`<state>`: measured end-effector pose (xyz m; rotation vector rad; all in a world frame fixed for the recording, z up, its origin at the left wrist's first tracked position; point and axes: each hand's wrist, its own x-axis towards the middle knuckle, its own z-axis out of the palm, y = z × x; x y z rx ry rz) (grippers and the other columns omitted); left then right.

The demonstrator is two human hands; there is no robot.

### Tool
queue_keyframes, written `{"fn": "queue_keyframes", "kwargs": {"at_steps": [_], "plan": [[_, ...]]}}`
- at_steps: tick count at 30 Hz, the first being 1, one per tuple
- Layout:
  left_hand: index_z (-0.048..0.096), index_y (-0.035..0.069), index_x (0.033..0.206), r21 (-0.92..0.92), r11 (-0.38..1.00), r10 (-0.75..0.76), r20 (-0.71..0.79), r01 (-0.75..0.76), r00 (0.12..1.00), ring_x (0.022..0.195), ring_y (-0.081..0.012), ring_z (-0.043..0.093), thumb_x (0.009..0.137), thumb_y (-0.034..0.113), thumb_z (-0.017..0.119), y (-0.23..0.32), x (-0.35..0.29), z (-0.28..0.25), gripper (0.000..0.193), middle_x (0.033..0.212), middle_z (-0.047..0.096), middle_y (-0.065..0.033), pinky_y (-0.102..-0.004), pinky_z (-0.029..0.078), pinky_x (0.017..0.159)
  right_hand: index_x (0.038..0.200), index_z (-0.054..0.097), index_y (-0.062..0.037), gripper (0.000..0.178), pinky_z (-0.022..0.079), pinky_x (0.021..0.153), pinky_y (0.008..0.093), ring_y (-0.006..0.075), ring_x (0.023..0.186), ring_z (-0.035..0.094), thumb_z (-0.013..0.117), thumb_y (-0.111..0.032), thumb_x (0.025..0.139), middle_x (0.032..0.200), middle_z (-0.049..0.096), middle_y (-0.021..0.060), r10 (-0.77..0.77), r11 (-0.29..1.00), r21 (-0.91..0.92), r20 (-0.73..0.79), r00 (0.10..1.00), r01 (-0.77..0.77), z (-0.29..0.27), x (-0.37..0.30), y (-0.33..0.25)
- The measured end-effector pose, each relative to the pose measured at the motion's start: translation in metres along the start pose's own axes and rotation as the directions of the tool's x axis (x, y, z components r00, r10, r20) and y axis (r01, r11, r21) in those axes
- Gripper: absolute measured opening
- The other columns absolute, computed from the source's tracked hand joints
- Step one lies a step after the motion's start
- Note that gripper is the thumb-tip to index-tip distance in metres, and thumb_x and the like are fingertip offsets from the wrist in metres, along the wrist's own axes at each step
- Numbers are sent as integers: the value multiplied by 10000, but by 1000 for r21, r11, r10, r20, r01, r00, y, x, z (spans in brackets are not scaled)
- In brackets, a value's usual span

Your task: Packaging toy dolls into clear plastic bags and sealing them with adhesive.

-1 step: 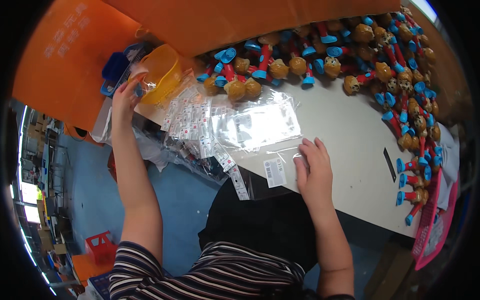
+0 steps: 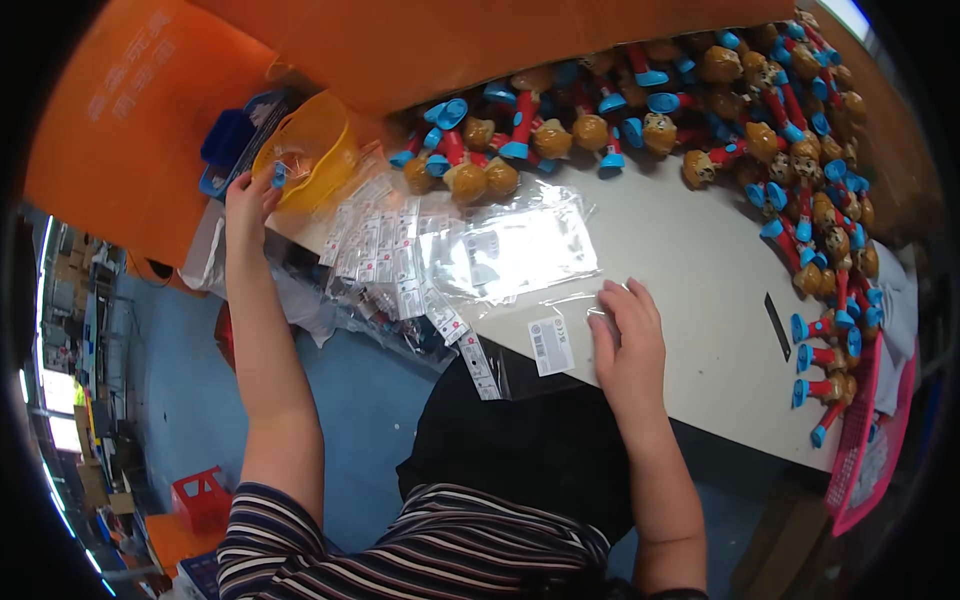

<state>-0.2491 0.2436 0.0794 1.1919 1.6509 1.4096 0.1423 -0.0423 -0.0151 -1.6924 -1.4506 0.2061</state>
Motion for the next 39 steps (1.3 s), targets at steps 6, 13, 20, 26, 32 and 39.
{"fn": "queue_keyframes", "kwargs": {"at_steps": [6,13,20,26,32,39], "plan": [[458,-25,1343,191,760,625,48,-622,779,1296,-326,456,862,229,723,-18,-132,56,605,1339,516,-207,-415,340,1091,955,657,13,134,502,852,332,257,989,619,676,24,823,993,659,124,72,997,20,-100,992,-70,-16,-5,8],[573,136,1303,526,492,275,662,-694,697,1390,-490,282,894,318,629,-46,-198,99,451,1473,414,-195,-722,173,1077,968,672,-10,148,491,801,298,170,928,606,668,10,821,888,638,66,295,914,311,-62,954,-262,-24,37,-11],[616,89,1233,368,561,469,597,-742,651,1336,-426,429,866,88,617,-21,-191,95,367,1380,536,-198,-523,284,1135,977,669,2,181,501,767,323,231,863,610,663,4,796,915,631,117,185,972,-119,-146,972,-203,-19,47,-8],[606,40,1220,-115,708,546,714,-697,437,1263,-398,520,849,118,695,0,-287,140,389,1285,597,-196,-449,420,1053,987,645,7,201,504,803,373,293,894,597,689,-29,795,945,628,137,149,987,-43,-85,985,-153,-14,24,1],[539,10,1289,72,664,374,830,-744,413,1297,-486,412,891,203,657,-25,-296,158,458,1393,459,-255,-543,324,1101,1034,645,14,272,497,803,393,316,881,607,716,-141,823,954,643,145,244,932,-211,-243,939,-296,-43,11,-10],[596,-1,1152,-49,703,465,787,-709,406,1292,-426,447,869,166,686,-32,-326,159,341,1311,537,-204,-497,370,1090,846,642,-10,145,477,733,408,309,854,573,715,-132,817,830,603,120,282,932,-244,30,959,-267,-34,-2,-1]]}}
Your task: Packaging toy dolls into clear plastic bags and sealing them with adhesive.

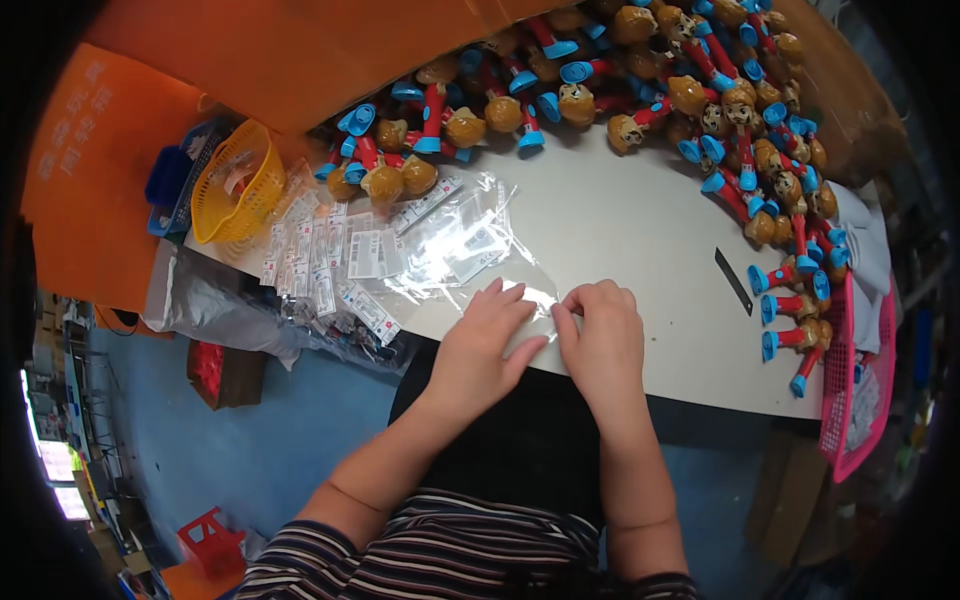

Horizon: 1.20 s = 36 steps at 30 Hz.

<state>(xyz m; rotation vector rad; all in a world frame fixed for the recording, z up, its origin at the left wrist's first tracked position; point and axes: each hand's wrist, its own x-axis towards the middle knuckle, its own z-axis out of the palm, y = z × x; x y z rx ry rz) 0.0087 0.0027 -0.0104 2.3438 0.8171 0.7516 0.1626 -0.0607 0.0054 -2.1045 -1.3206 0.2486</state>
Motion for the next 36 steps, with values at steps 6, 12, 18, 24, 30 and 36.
{"fn": "queue_keyframes", "kwargs": {"at_steps": [6,12,18,24,30,36], "plan": [[621,-2,932,-79,997,-23,-189,8,982,1082,-356,629,860,74,676,-8,2,9,118,1113,645,-151,-430,503,969,898,600,10,136,501,669,295,154,759,630,666,-108,900,954,678,101,151,847,470,236,960,-248,-6,3,-3],[624,-1,926,-151,988,-53,-183,25,982,1069,-351,638,849,44,662,-10,2,3,97,1063,650,-147,-417,519,932,1101,525,16,220,536,704,235,147,862,677,628,-59,922,1060,681,152,215,493,768,347,913,-408,0,-1,-18],[663,-2,967,-261,959,-165,-199,110,966,973,-325,670,820,46,712,-4,4,-6,162,1050,671,-172,-355,544,821,1031,531,19,222,519,652,204,122,756,669,686,-8,874,886,703,126,216,496,785,303,928,-372,11,5,-8],[645,-18,1049,-238,968,-109,-139,74,984,927,-315,666,799,67,731,9,8,-18,278,1047,661,-174,-351,539,814,825,488,-37,245,489,548,206,76,642,619,728,13,832,747,664,74,218,430,840,259,941,-331,22,12,-11],[657,-1,991,-168,979,-146,-200,113,969,860,-310,672,801,32,688,-4,6,-12,195,973,675,-150,-348,540,761,802,472,-59,289,435,469,185,44,571,564,756,-5,819,686,632,41,241,472,809,263,934,-350,20,14,-12],[639,13,888,-82,989,-137,-236,121,962,775,-324,641,795,16,666,0,12,-11,98,862,647,-138,-377,514,689,812,515,-45,245,426,486,191,29,564,539,756,-76,844,683,622,19,226,547,772,238,945,-325,15,19,-8]]}}
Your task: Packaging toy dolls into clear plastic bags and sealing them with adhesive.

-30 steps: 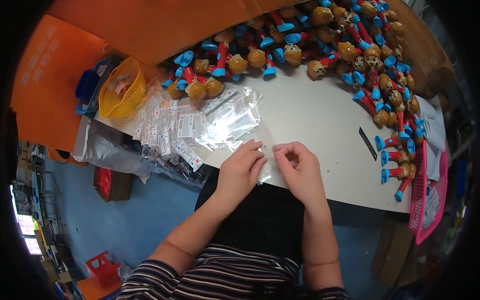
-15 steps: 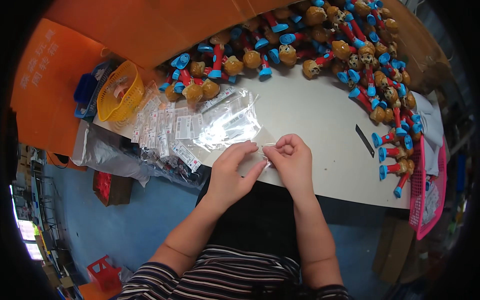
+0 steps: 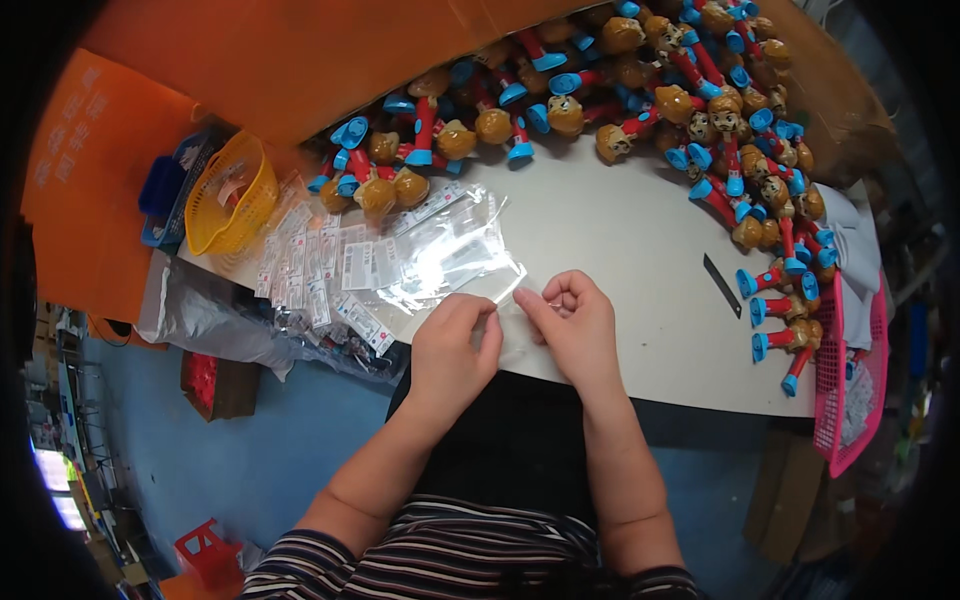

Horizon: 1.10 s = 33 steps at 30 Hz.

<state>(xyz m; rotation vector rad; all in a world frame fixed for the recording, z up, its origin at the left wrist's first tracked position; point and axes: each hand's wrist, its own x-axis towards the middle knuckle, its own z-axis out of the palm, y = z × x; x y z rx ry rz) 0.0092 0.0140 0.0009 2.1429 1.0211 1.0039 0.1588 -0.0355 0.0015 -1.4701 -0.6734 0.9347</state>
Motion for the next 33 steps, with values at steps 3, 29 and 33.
{"fn": "queue_keyframes", "kwargs": {"at_steps": [3,29,33], "plan": [[605,27,862,74,982,171,29,-172,985,760,-298,589,797,31,659,-12,1,4,84,819,574,-112,-382,488,669,952,591,-13,202,465,560,261,105,623,581,726,-136,867,729,633,40,-210,908,-387,-90,974,160,-15,31,-17],[611,16,855,-2,994,108,47,-108,993,701,-295,612,804,7,667,-3,3,20,77,788,592,-129,-367,504,638,1103,612,19,253,468,670,320,193,754,578,526,-183,976,845,598,115,-147,755,-583,295,944,300,-56,-50,-54],[634,10,877,-20,995,97,25,-96,995,665,-224,654,814,10,678,1,4,17,77,798,628,-115,-306,527,598,1127,614,6,242,484,704,352,285,801,584,584,-135,933,918,577,154,-118,585,-738,334,935,337,-58,-65,-51]]}}
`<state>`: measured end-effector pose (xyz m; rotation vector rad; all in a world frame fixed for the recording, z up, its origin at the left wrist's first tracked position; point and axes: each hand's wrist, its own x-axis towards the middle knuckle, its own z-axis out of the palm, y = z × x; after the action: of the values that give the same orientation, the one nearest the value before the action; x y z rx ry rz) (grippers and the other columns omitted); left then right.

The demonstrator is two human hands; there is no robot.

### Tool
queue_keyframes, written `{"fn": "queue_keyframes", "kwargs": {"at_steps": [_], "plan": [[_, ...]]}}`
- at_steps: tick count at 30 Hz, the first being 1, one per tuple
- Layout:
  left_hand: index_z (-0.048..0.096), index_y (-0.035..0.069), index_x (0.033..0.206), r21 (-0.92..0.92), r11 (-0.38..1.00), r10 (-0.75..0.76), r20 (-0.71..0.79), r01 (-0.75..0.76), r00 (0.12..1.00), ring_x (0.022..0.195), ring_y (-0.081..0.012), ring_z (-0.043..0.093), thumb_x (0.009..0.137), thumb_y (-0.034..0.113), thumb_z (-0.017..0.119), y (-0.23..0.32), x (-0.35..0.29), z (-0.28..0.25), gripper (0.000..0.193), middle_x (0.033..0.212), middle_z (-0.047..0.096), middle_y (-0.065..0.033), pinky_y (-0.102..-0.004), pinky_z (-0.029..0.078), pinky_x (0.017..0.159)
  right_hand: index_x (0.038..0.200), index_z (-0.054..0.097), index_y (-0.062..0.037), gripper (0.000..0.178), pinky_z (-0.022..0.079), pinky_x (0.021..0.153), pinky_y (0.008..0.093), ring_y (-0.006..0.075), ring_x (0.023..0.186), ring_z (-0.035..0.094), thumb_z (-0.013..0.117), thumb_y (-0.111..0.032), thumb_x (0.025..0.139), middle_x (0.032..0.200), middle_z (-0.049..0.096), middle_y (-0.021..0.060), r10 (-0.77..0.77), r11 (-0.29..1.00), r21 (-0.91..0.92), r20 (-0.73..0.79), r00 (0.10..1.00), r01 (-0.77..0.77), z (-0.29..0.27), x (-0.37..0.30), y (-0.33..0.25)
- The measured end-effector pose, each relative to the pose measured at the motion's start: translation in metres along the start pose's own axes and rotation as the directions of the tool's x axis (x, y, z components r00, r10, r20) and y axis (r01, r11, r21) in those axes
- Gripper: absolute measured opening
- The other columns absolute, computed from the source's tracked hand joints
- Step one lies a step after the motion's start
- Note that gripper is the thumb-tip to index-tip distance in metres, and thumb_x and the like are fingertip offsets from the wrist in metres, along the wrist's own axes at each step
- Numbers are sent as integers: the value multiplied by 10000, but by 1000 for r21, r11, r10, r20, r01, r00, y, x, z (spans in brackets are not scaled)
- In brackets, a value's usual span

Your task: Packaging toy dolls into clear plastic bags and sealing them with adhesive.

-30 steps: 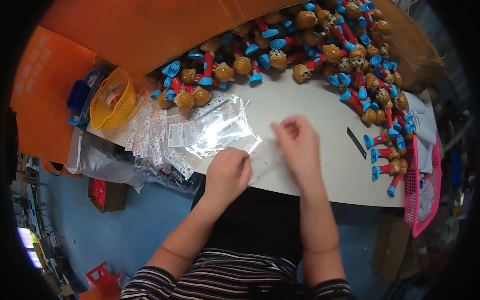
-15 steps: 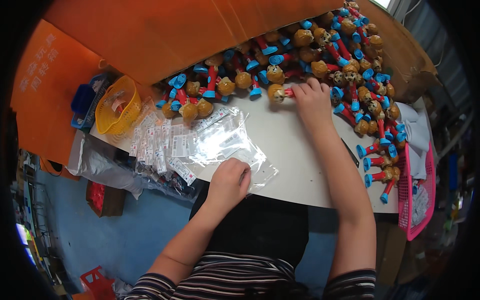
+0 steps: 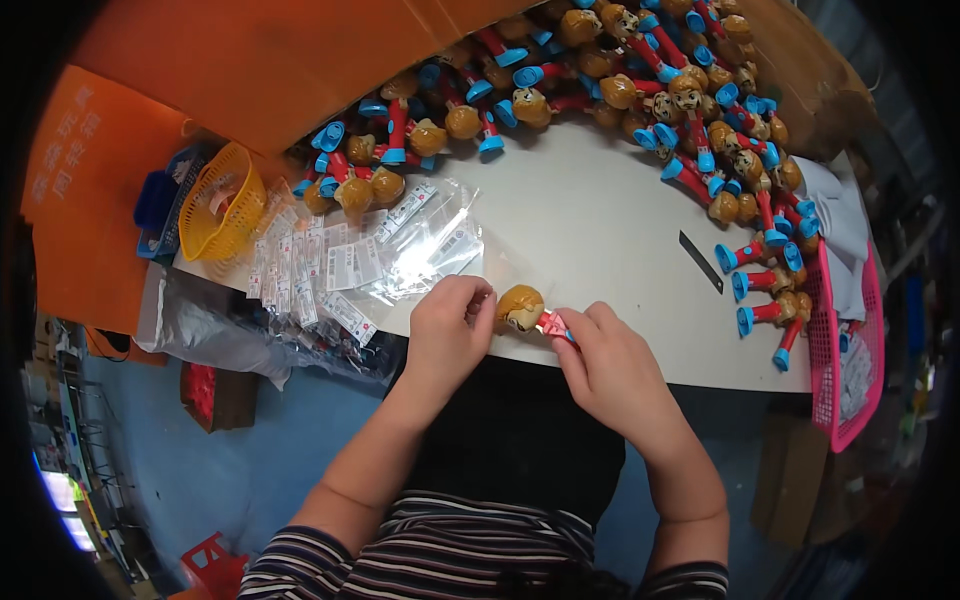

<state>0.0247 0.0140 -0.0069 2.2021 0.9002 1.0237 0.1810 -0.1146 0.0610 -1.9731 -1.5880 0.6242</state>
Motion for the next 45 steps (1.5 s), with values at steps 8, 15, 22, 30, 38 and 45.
{"fn": "queue_keyframes", "kwargs": {"at_steps": [8,15,22,30,38,45], "plan": [[642,2,916,-6,1000,17,-2,-17,1000,682,-235,656,824,-3,657,5,0,-6,93,823,634,-120,-315,532,600,1129,657,-1,387,505,688,342,281,816,585,682,81,752,949,576,117,-434,870,-391,-323,841,300,36,4,19],[645,0,928,-52,992,116,-23,-117,993,715,-264,642,812,-32,656,14,9,-10,121,841,619,-133,-328,533,612,1139,663,21,445,513,673,336,270,801,578,648,106,702,961,569,128,-528,840,-375,-402,748,391,53,11,36],[634,-6,931,130,979,161,-39,-155,986,716,-263,636,807,-45,652,5,13,-6,131,824,604,-127,-319,525,621,1181,583,34,421,512,762,363,323,880,571,621,129,773,1055,546,174,-427,904,-238,-450,784,356,59,9,38],[630,-14,915,-109,993,-62,-82,53,995,661,-225,636,832,-31,644,12,11,-8,86,824,613,-113,-295,524,599,1147,559,25,369,517,807,376,353,952,597,625,140,801,1091,583,193,-343,925,-12,-463,818,380,59,14,38],[626,-15,912,-124,990,68,15,-65,998,679,-230,630,826,-33,651,16,12,-7,91,821,607,-122,-295,522,597,1096,618,8,351,533,787,385,337,918,625,641,137,770,1089,625,178,-484,867,-162,-496,721,471,61,20,39],[627,-5,907,-116,990,73,-93,-83,993,662,-236,614,819,-42,657,21,8,-5,100,819,610,-115,-310,508,583,1013,580,-6,264,516,845,380,353,981,605,627,133,793,1097,613,191,-259,906,177,-487,834,385,67,21,21]]}}
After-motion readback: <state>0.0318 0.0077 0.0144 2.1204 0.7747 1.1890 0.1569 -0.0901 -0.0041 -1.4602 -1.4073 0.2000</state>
